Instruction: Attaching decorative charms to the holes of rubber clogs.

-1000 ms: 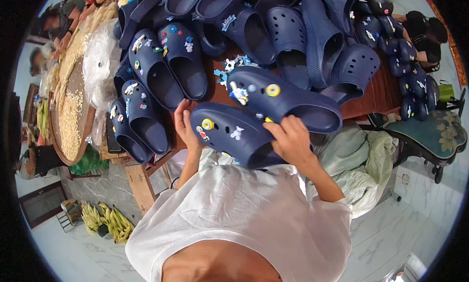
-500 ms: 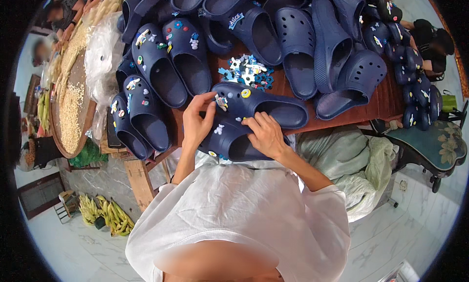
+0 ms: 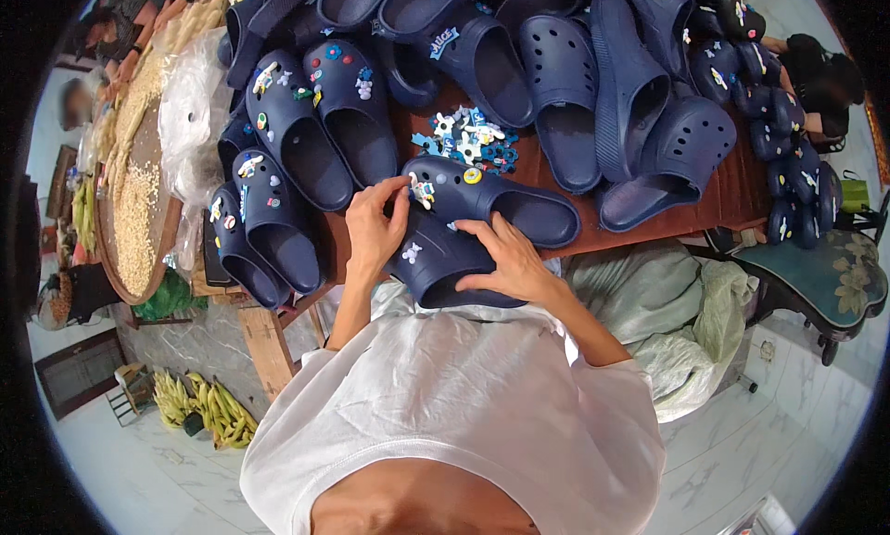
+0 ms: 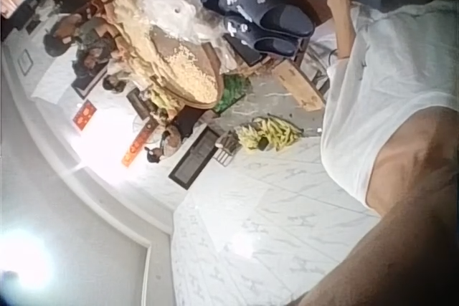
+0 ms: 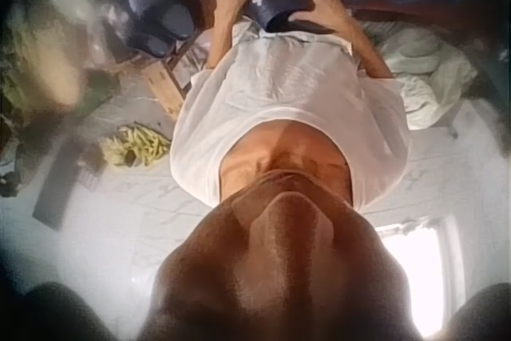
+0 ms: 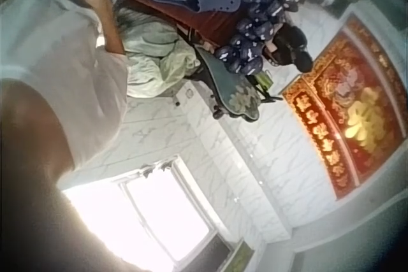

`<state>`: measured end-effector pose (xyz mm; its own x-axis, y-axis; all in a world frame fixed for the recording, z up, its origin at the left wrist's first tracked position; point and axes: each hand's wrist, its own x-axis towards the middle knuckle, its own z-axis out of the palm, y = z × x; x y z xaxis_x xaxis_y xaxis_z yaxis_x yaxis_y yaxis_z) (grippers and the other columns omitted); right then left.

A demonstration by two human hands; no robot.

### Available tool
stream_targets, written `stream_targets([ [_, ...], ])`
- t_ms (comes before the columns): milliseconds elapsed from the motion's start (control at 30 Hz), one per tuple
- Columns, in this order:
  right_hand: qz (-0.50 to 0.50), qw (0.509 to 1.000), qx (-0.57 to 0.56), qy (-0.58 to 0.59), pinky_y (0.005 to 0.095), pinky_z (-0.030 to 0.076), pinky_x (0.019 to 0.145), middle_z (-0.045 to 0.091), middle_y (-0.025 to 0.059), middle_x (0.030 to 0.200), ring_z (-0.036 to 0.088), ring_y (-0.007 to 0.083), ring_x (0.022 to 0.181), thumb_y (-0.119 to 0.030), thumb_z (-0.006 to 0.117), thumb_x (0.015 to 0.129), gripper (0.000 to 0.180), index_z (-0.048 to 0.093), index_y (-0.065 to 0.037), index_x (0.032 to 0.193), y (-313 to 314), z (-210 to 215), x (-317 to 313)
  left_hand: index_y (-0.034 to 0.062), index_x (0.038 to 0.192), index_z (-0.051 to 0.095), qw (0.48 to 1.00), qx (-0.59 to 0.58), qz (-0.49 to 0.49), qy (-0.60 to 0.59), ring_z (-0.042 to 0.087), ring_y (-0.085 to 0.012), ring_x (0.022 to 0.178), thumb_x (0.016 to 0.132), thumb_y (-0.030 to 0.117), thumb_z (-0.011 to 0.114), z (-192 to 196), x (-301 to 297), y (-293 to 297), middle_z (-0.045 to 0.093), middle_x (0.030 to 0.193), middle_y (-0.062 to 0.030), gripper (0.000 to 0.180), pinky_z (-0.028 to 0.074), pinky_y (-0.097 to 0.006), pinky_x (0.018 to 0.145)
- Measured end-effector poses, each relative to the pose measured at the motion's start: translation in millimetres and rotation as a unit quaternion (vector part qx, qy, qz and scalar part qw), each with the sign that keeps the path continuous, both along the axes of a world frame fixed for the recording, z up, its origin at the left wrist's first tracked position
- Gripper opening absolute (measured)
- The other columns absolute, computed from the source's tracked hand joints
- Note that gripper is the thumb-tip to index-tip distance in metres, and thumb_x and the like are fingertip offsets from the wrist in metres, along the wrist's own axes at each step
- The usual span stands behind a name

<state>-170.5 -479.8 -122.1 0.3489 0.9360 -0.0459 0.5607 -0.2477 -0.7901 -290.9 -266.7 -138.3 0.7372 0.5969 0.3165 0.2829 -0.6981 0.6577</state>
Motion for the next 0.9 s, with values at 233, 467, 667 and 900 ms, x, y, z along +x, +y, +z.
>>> stream_targets([
  [233, -0.187, 0.978, 0.089, -0.019, 0.0379, 0.05, 0.074, 0.059, 0.0142, 0.09, 0.063, 0.0316, 0.082, 0.001, 0.06, 0.093, 0.037, 0.065, -0.008, 0.129, -7, -18, -9, 0.0085, 0.102, 0.075, 0.998, 0.009, -0.022, 0.051, 0.067, -0.0261, 0.075, 0.09, 0.013, 0.068, 14, 3, -6, 0.073, 0.087, -0.0101, 0.015, 0.048, -0.036, 0.076],
  [467, -0.278, 0.946, 0.167, -0.031, 0.0374, 0.054, 0.082, 0.068, 0.0177, 0.107, 0.069, 0.0346, 0.098, 0.003, 0.054, 0.096, 0.03, 0.07, -0.006, 0.121, 0, -9, -12, 0.0066, 0.1, 0.074, 0.999, -0.019, -0.01, 0.026, 0.067, -0.0296, 0.076, 0.092, 0.014, 0.067, -5, 7, -1, 0.074, 0.09, -0.0123, 0.013, 0.051, -0.039, 0.075],
  [667, -0.158, 0.976, 0.146, 0.025, 0.0405, 0.053, 0.083, 0.062, 0.0198, 0.12, 0.067, 0.0365, 0.097, -0.004, 0.059, 0.096, 0.032, 0.066, -0.011, 0.126, 14, -13, -6, 0.0013, 0.095, 0.071, 0.994, -0.07, 0.045, -0.072, 0.067, -0.0245, 0.076, 0.091, 0.007, 0.067, -4, 24, -3, 0.069, 0.084, -0.0133, 0.008, 0.051, -0.033, 0.069],
  [900, -0.192, 0.974, 0.116, -0.028, 0.0398, 0.053, 0.073, 0.063, 0.0141, 0.098, 0.068, 0.0318, 0.087, -0.009, 0.065, 0.094, 0.032, 0.062, -0.008, 0.126, 2, -5, -9, 0.0061, 0.103, 0.073, 0.987, -0.027, -0.13, -0.089, 0.063, -0.0306, 0.097, 0.084, 0.01, 0.073, 16, 61, -14, 0.068, 0.099, -0.0118, 0.019, 0.049, -0.04, 0.085],
])
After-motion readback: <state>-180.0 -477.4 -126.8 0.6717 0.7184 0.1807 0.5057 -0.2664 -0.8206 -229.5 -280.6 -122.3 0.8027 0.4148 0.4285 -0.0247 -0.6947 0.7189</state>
